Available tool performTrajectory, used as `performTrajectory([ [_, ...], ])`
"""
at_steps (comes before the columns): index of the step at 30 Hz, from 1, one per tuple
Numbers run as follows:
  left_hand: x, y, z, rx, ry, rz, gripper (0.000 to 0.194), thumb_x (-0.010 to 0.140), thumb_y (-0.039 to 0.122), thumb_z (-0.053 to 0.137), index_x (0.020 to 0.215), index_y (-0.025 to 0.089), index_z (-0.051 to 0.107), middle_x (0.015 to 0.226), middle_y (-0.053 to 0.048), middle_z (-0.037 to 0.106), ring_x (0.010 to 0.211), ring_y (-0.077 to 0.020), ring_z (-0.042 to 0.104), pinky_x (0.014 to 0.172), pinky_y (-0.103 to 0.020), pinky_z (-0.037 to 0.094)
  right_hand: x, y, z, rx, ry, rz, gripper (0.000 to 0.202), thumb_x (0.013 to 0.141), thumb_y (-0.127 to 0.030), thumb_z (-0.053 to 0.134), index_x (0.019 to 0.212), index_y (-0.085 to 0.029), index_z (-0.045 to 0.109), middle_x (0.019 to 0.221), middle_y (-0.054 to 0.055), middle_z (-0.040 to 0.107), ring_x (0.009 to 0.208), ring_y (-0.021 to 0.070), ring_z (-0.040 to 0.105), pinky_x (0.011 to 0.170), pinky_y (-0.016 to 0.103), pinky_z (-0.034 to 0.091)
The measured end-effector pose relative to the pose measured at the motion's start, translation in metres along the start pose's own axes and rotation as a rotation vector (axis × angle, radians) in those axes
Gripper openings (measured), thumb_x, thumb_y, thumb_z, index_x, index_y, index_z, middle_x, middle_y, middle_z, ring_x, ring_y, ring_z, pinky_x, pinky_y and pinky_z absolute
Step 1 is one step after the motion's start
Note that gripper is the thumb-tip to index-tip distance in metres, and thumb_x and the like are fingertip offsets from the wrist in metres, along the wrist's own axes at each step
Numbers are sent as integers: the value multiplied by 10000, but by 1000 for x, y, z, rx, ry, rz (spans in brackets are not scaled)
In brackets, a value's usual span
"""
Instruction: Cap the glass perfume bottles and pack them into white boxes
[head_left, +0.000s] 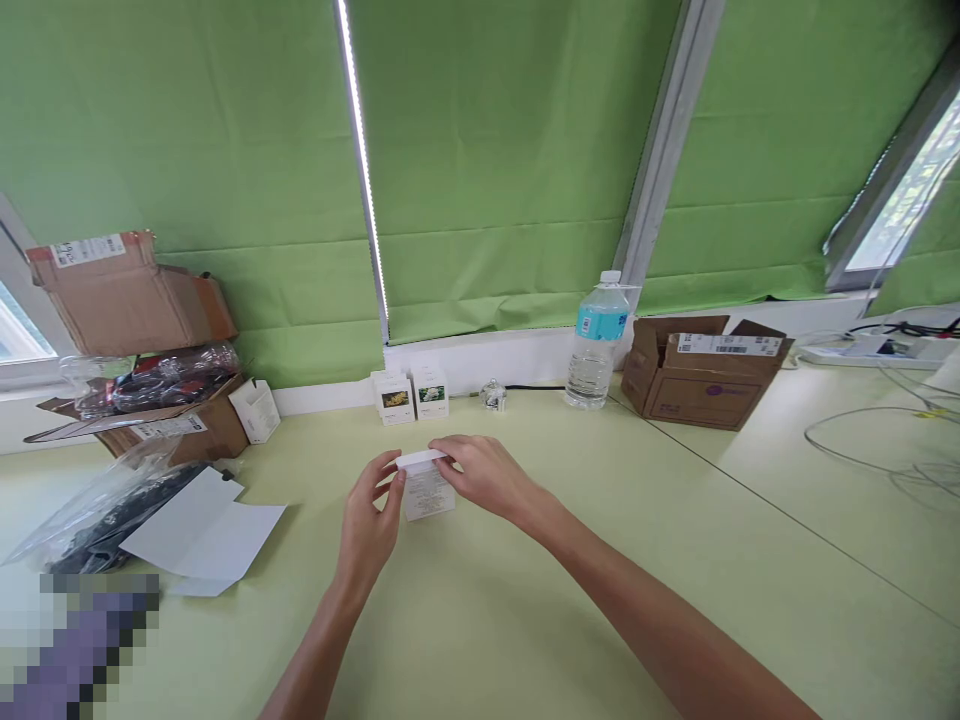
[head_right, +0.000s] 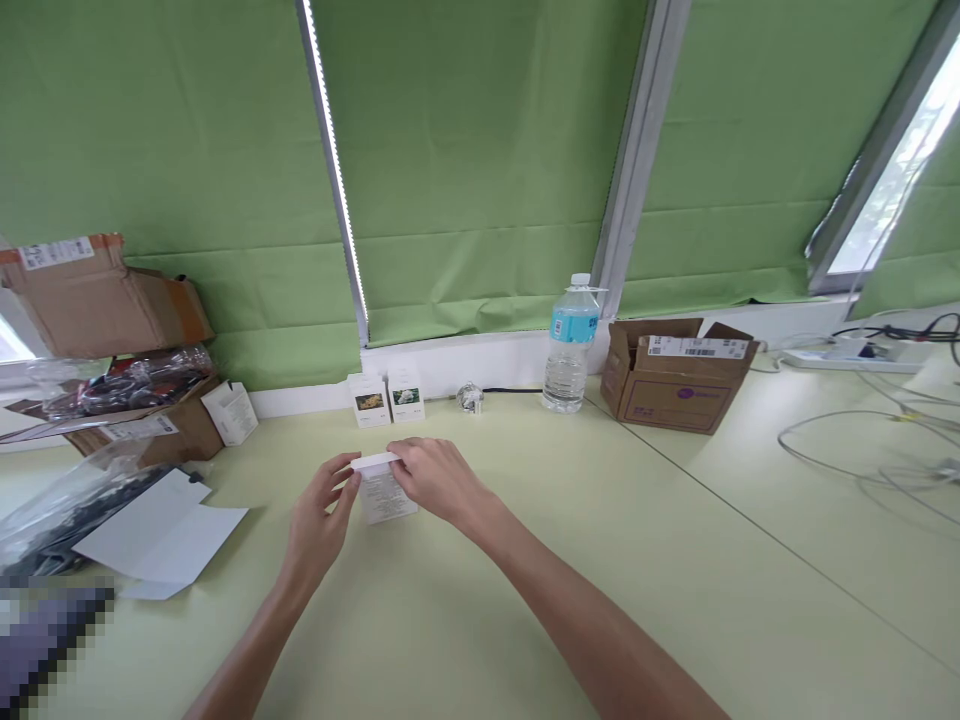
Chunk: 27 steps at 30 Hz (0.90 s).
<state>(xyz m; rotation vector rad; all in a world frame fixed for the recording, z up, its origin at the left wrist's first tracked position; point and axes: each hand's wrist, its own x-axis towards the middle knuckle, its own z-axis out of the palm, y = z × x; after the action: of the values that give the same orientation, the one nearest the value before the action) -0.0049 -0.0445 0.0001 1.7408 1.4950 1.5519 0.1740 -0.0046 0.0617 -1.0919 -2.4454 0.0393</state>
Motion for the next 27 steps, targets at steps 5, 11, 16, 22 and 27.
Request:
performTrajectory([
  [5, 0, 1, -1, 6, -19, -2, 343, 890, 413, 457, 1184, 252, 532, 1193, -87, 592, 1056, -207, 604, 742, -298, 543, 0, 0, 3, -58, 3, 4, 252, 937, -235, 384, 1007, -198, 623, 940, 64, 681, 792, 165, 603, 643, 248, 339],
  [11, -1, 2, -1, 16, -31, -10, 364, 895, 402, 459, 1231, 272, 510, 1234, -74, 574, 1116, -206, 568, 773, -301, 540, 1, 1, 8, -109, -5, 14, 250, 925, -195, 381, 1029, -185, 608, 960, 80, 678, 792, 179, 612, 632, 260, 343],
  [16, -1, 0, -1, 37, -31, -18, 351, 898, 404, 456, 1209, 267, 544, 1204, -75, 601, 1079, -200, 586, 772, -298, 545, 1, 3, 5, -67, -4, -3, 249, 916, -170, 398, 985, -187, 637, 935, 73, 688, 799, 177, 614, 649, 258, 347],
  [22, -1, -1, -1, 45, -13, 17, 315, 890, 388, 477, 1158, 267, 589, 1210, -55, 606, 1090, -188, 578, 793, -292, 547, -1, 10, -6, 127, -66, -102, 221, 897, -256, 487, 1003, -216, 676, 922, 57, 699, 822, 188, 613, 699, 255, 393],
  [27, 0, -2, -2, 45, -29, 77, 275, 876, 366, 506, 1097, 263, 633, 1266, -47, 572, 1149, -192, 542, 831, -294, 540, 0, 13, -4, 188, -56, -116, 233, 913, -277, 482, 1002, -199, 683, 913, 78, 690, 833, 198, 615, 733, 273, 415],
])
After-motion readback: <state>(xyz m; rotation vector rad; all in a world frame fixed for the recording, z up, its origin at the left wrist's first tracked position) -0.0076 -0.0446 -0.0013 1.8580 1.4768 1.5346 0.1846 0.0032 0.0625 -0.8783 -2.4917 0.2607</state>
